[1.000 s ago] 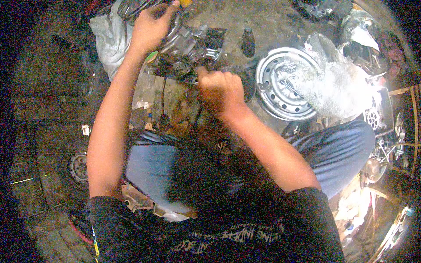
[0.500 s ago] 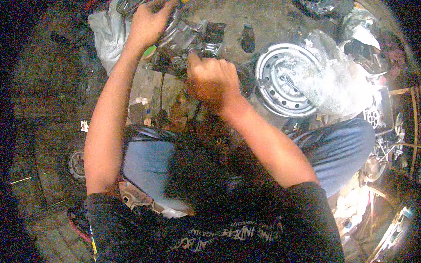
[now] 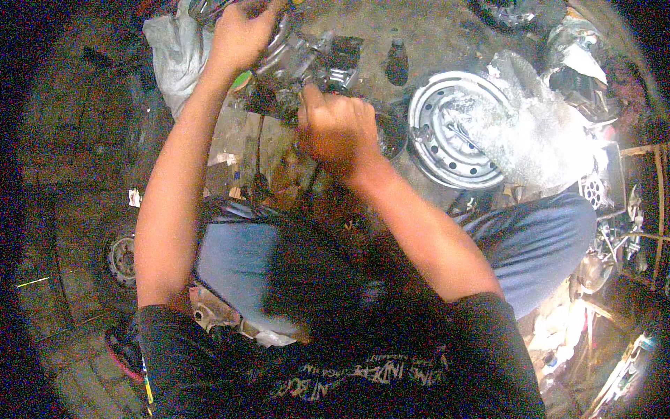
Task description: The person sits on the floor and assembles a mechanical part, likely a transmission or differential. They unwrap small components from bubble wrap, insert them into the housing, and tighten bolts using a wrench.
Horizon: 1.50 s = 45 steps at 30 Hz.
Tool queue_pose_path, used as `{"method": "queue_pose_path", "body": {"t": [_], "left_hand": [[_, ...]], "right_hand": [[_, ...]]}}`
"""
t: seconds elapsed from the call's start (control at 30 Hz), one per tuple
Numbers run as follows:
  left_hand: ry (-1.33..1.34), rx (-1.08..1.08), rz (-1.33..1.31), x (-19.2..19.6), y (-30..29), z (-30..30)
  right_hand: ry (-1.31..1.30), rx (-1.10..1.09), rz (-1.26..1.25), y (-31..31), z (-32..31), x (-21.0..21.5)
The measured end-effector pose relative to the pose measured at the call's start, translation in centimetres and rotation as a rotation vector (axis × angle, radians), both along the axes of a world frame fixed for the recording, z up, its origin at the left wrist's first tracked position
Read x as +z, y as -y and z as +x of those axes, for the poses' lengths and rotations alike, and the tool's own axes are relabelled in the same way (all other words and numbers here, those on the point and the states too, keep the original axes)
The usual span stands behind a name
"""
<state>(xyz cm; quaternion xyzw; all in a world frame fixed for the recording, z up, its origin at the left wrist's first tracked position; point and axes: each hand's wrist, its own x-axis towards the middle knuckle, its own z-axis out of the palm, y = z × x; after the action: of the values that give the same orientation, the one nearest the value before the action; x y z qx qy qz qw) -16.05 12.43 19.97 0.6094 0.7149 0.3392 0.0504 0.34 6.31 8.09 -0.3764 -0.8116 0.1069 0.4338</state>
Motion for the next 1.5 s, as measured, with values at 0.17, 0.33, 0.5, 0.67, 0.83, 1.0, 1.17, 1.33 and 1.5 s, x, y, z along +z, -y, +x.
{"method": "queue_pose_path", "body": {"t": [0.17,0.33,0.5,0.67,0.83,1.0,1.17,1.33,1.5], "left_hand": [[0.005,-0.021,0.038,-0.2,-0.1,0.1],[-0.003,0.04,-0.016,0.3,0.1,0.2],[-0.008,0.068,0.012,0.0,0.2,0.5],[0.019,0.145,-0.017,0.0,0.2,0.7],[-0.01,0.166,0.026,-0.3,0.0,0.2],[-0.054,0.283,0.034,-0.5,0.2,1.0],[0.016,0.297,-0.017,-0.2,-0.3,0.8],[0.029,0.238,-0.074,0.4,-0.3,0.8],[0.055,0.229,-0.043,0.8,0.5,1.4]], "right_hand": [[0.06,-0.041,-0.081,0.0,0.5,-1.5],[0.041,-0.05,-0.071,0.3,0.1,-1.4],[-0.078,-0.048,-0.039,0.8,-0.6,0.2],[0.001,-0.137,-0.087,1.0,-1.1,-0.4],[0.0,-0.14,-0.07,1.1,-1.1,-0.6],[-0.052,-0.133,-0.118,1.5,-1.2,0.2],[0.028,-0.169,-0.154,1.1,-1.2,0.4],[0.04,-0.188,-0.197,1.1,-1.2,0.1],[0.059,-0.197,-0.175,1.0,-1.3,0.9]]}}
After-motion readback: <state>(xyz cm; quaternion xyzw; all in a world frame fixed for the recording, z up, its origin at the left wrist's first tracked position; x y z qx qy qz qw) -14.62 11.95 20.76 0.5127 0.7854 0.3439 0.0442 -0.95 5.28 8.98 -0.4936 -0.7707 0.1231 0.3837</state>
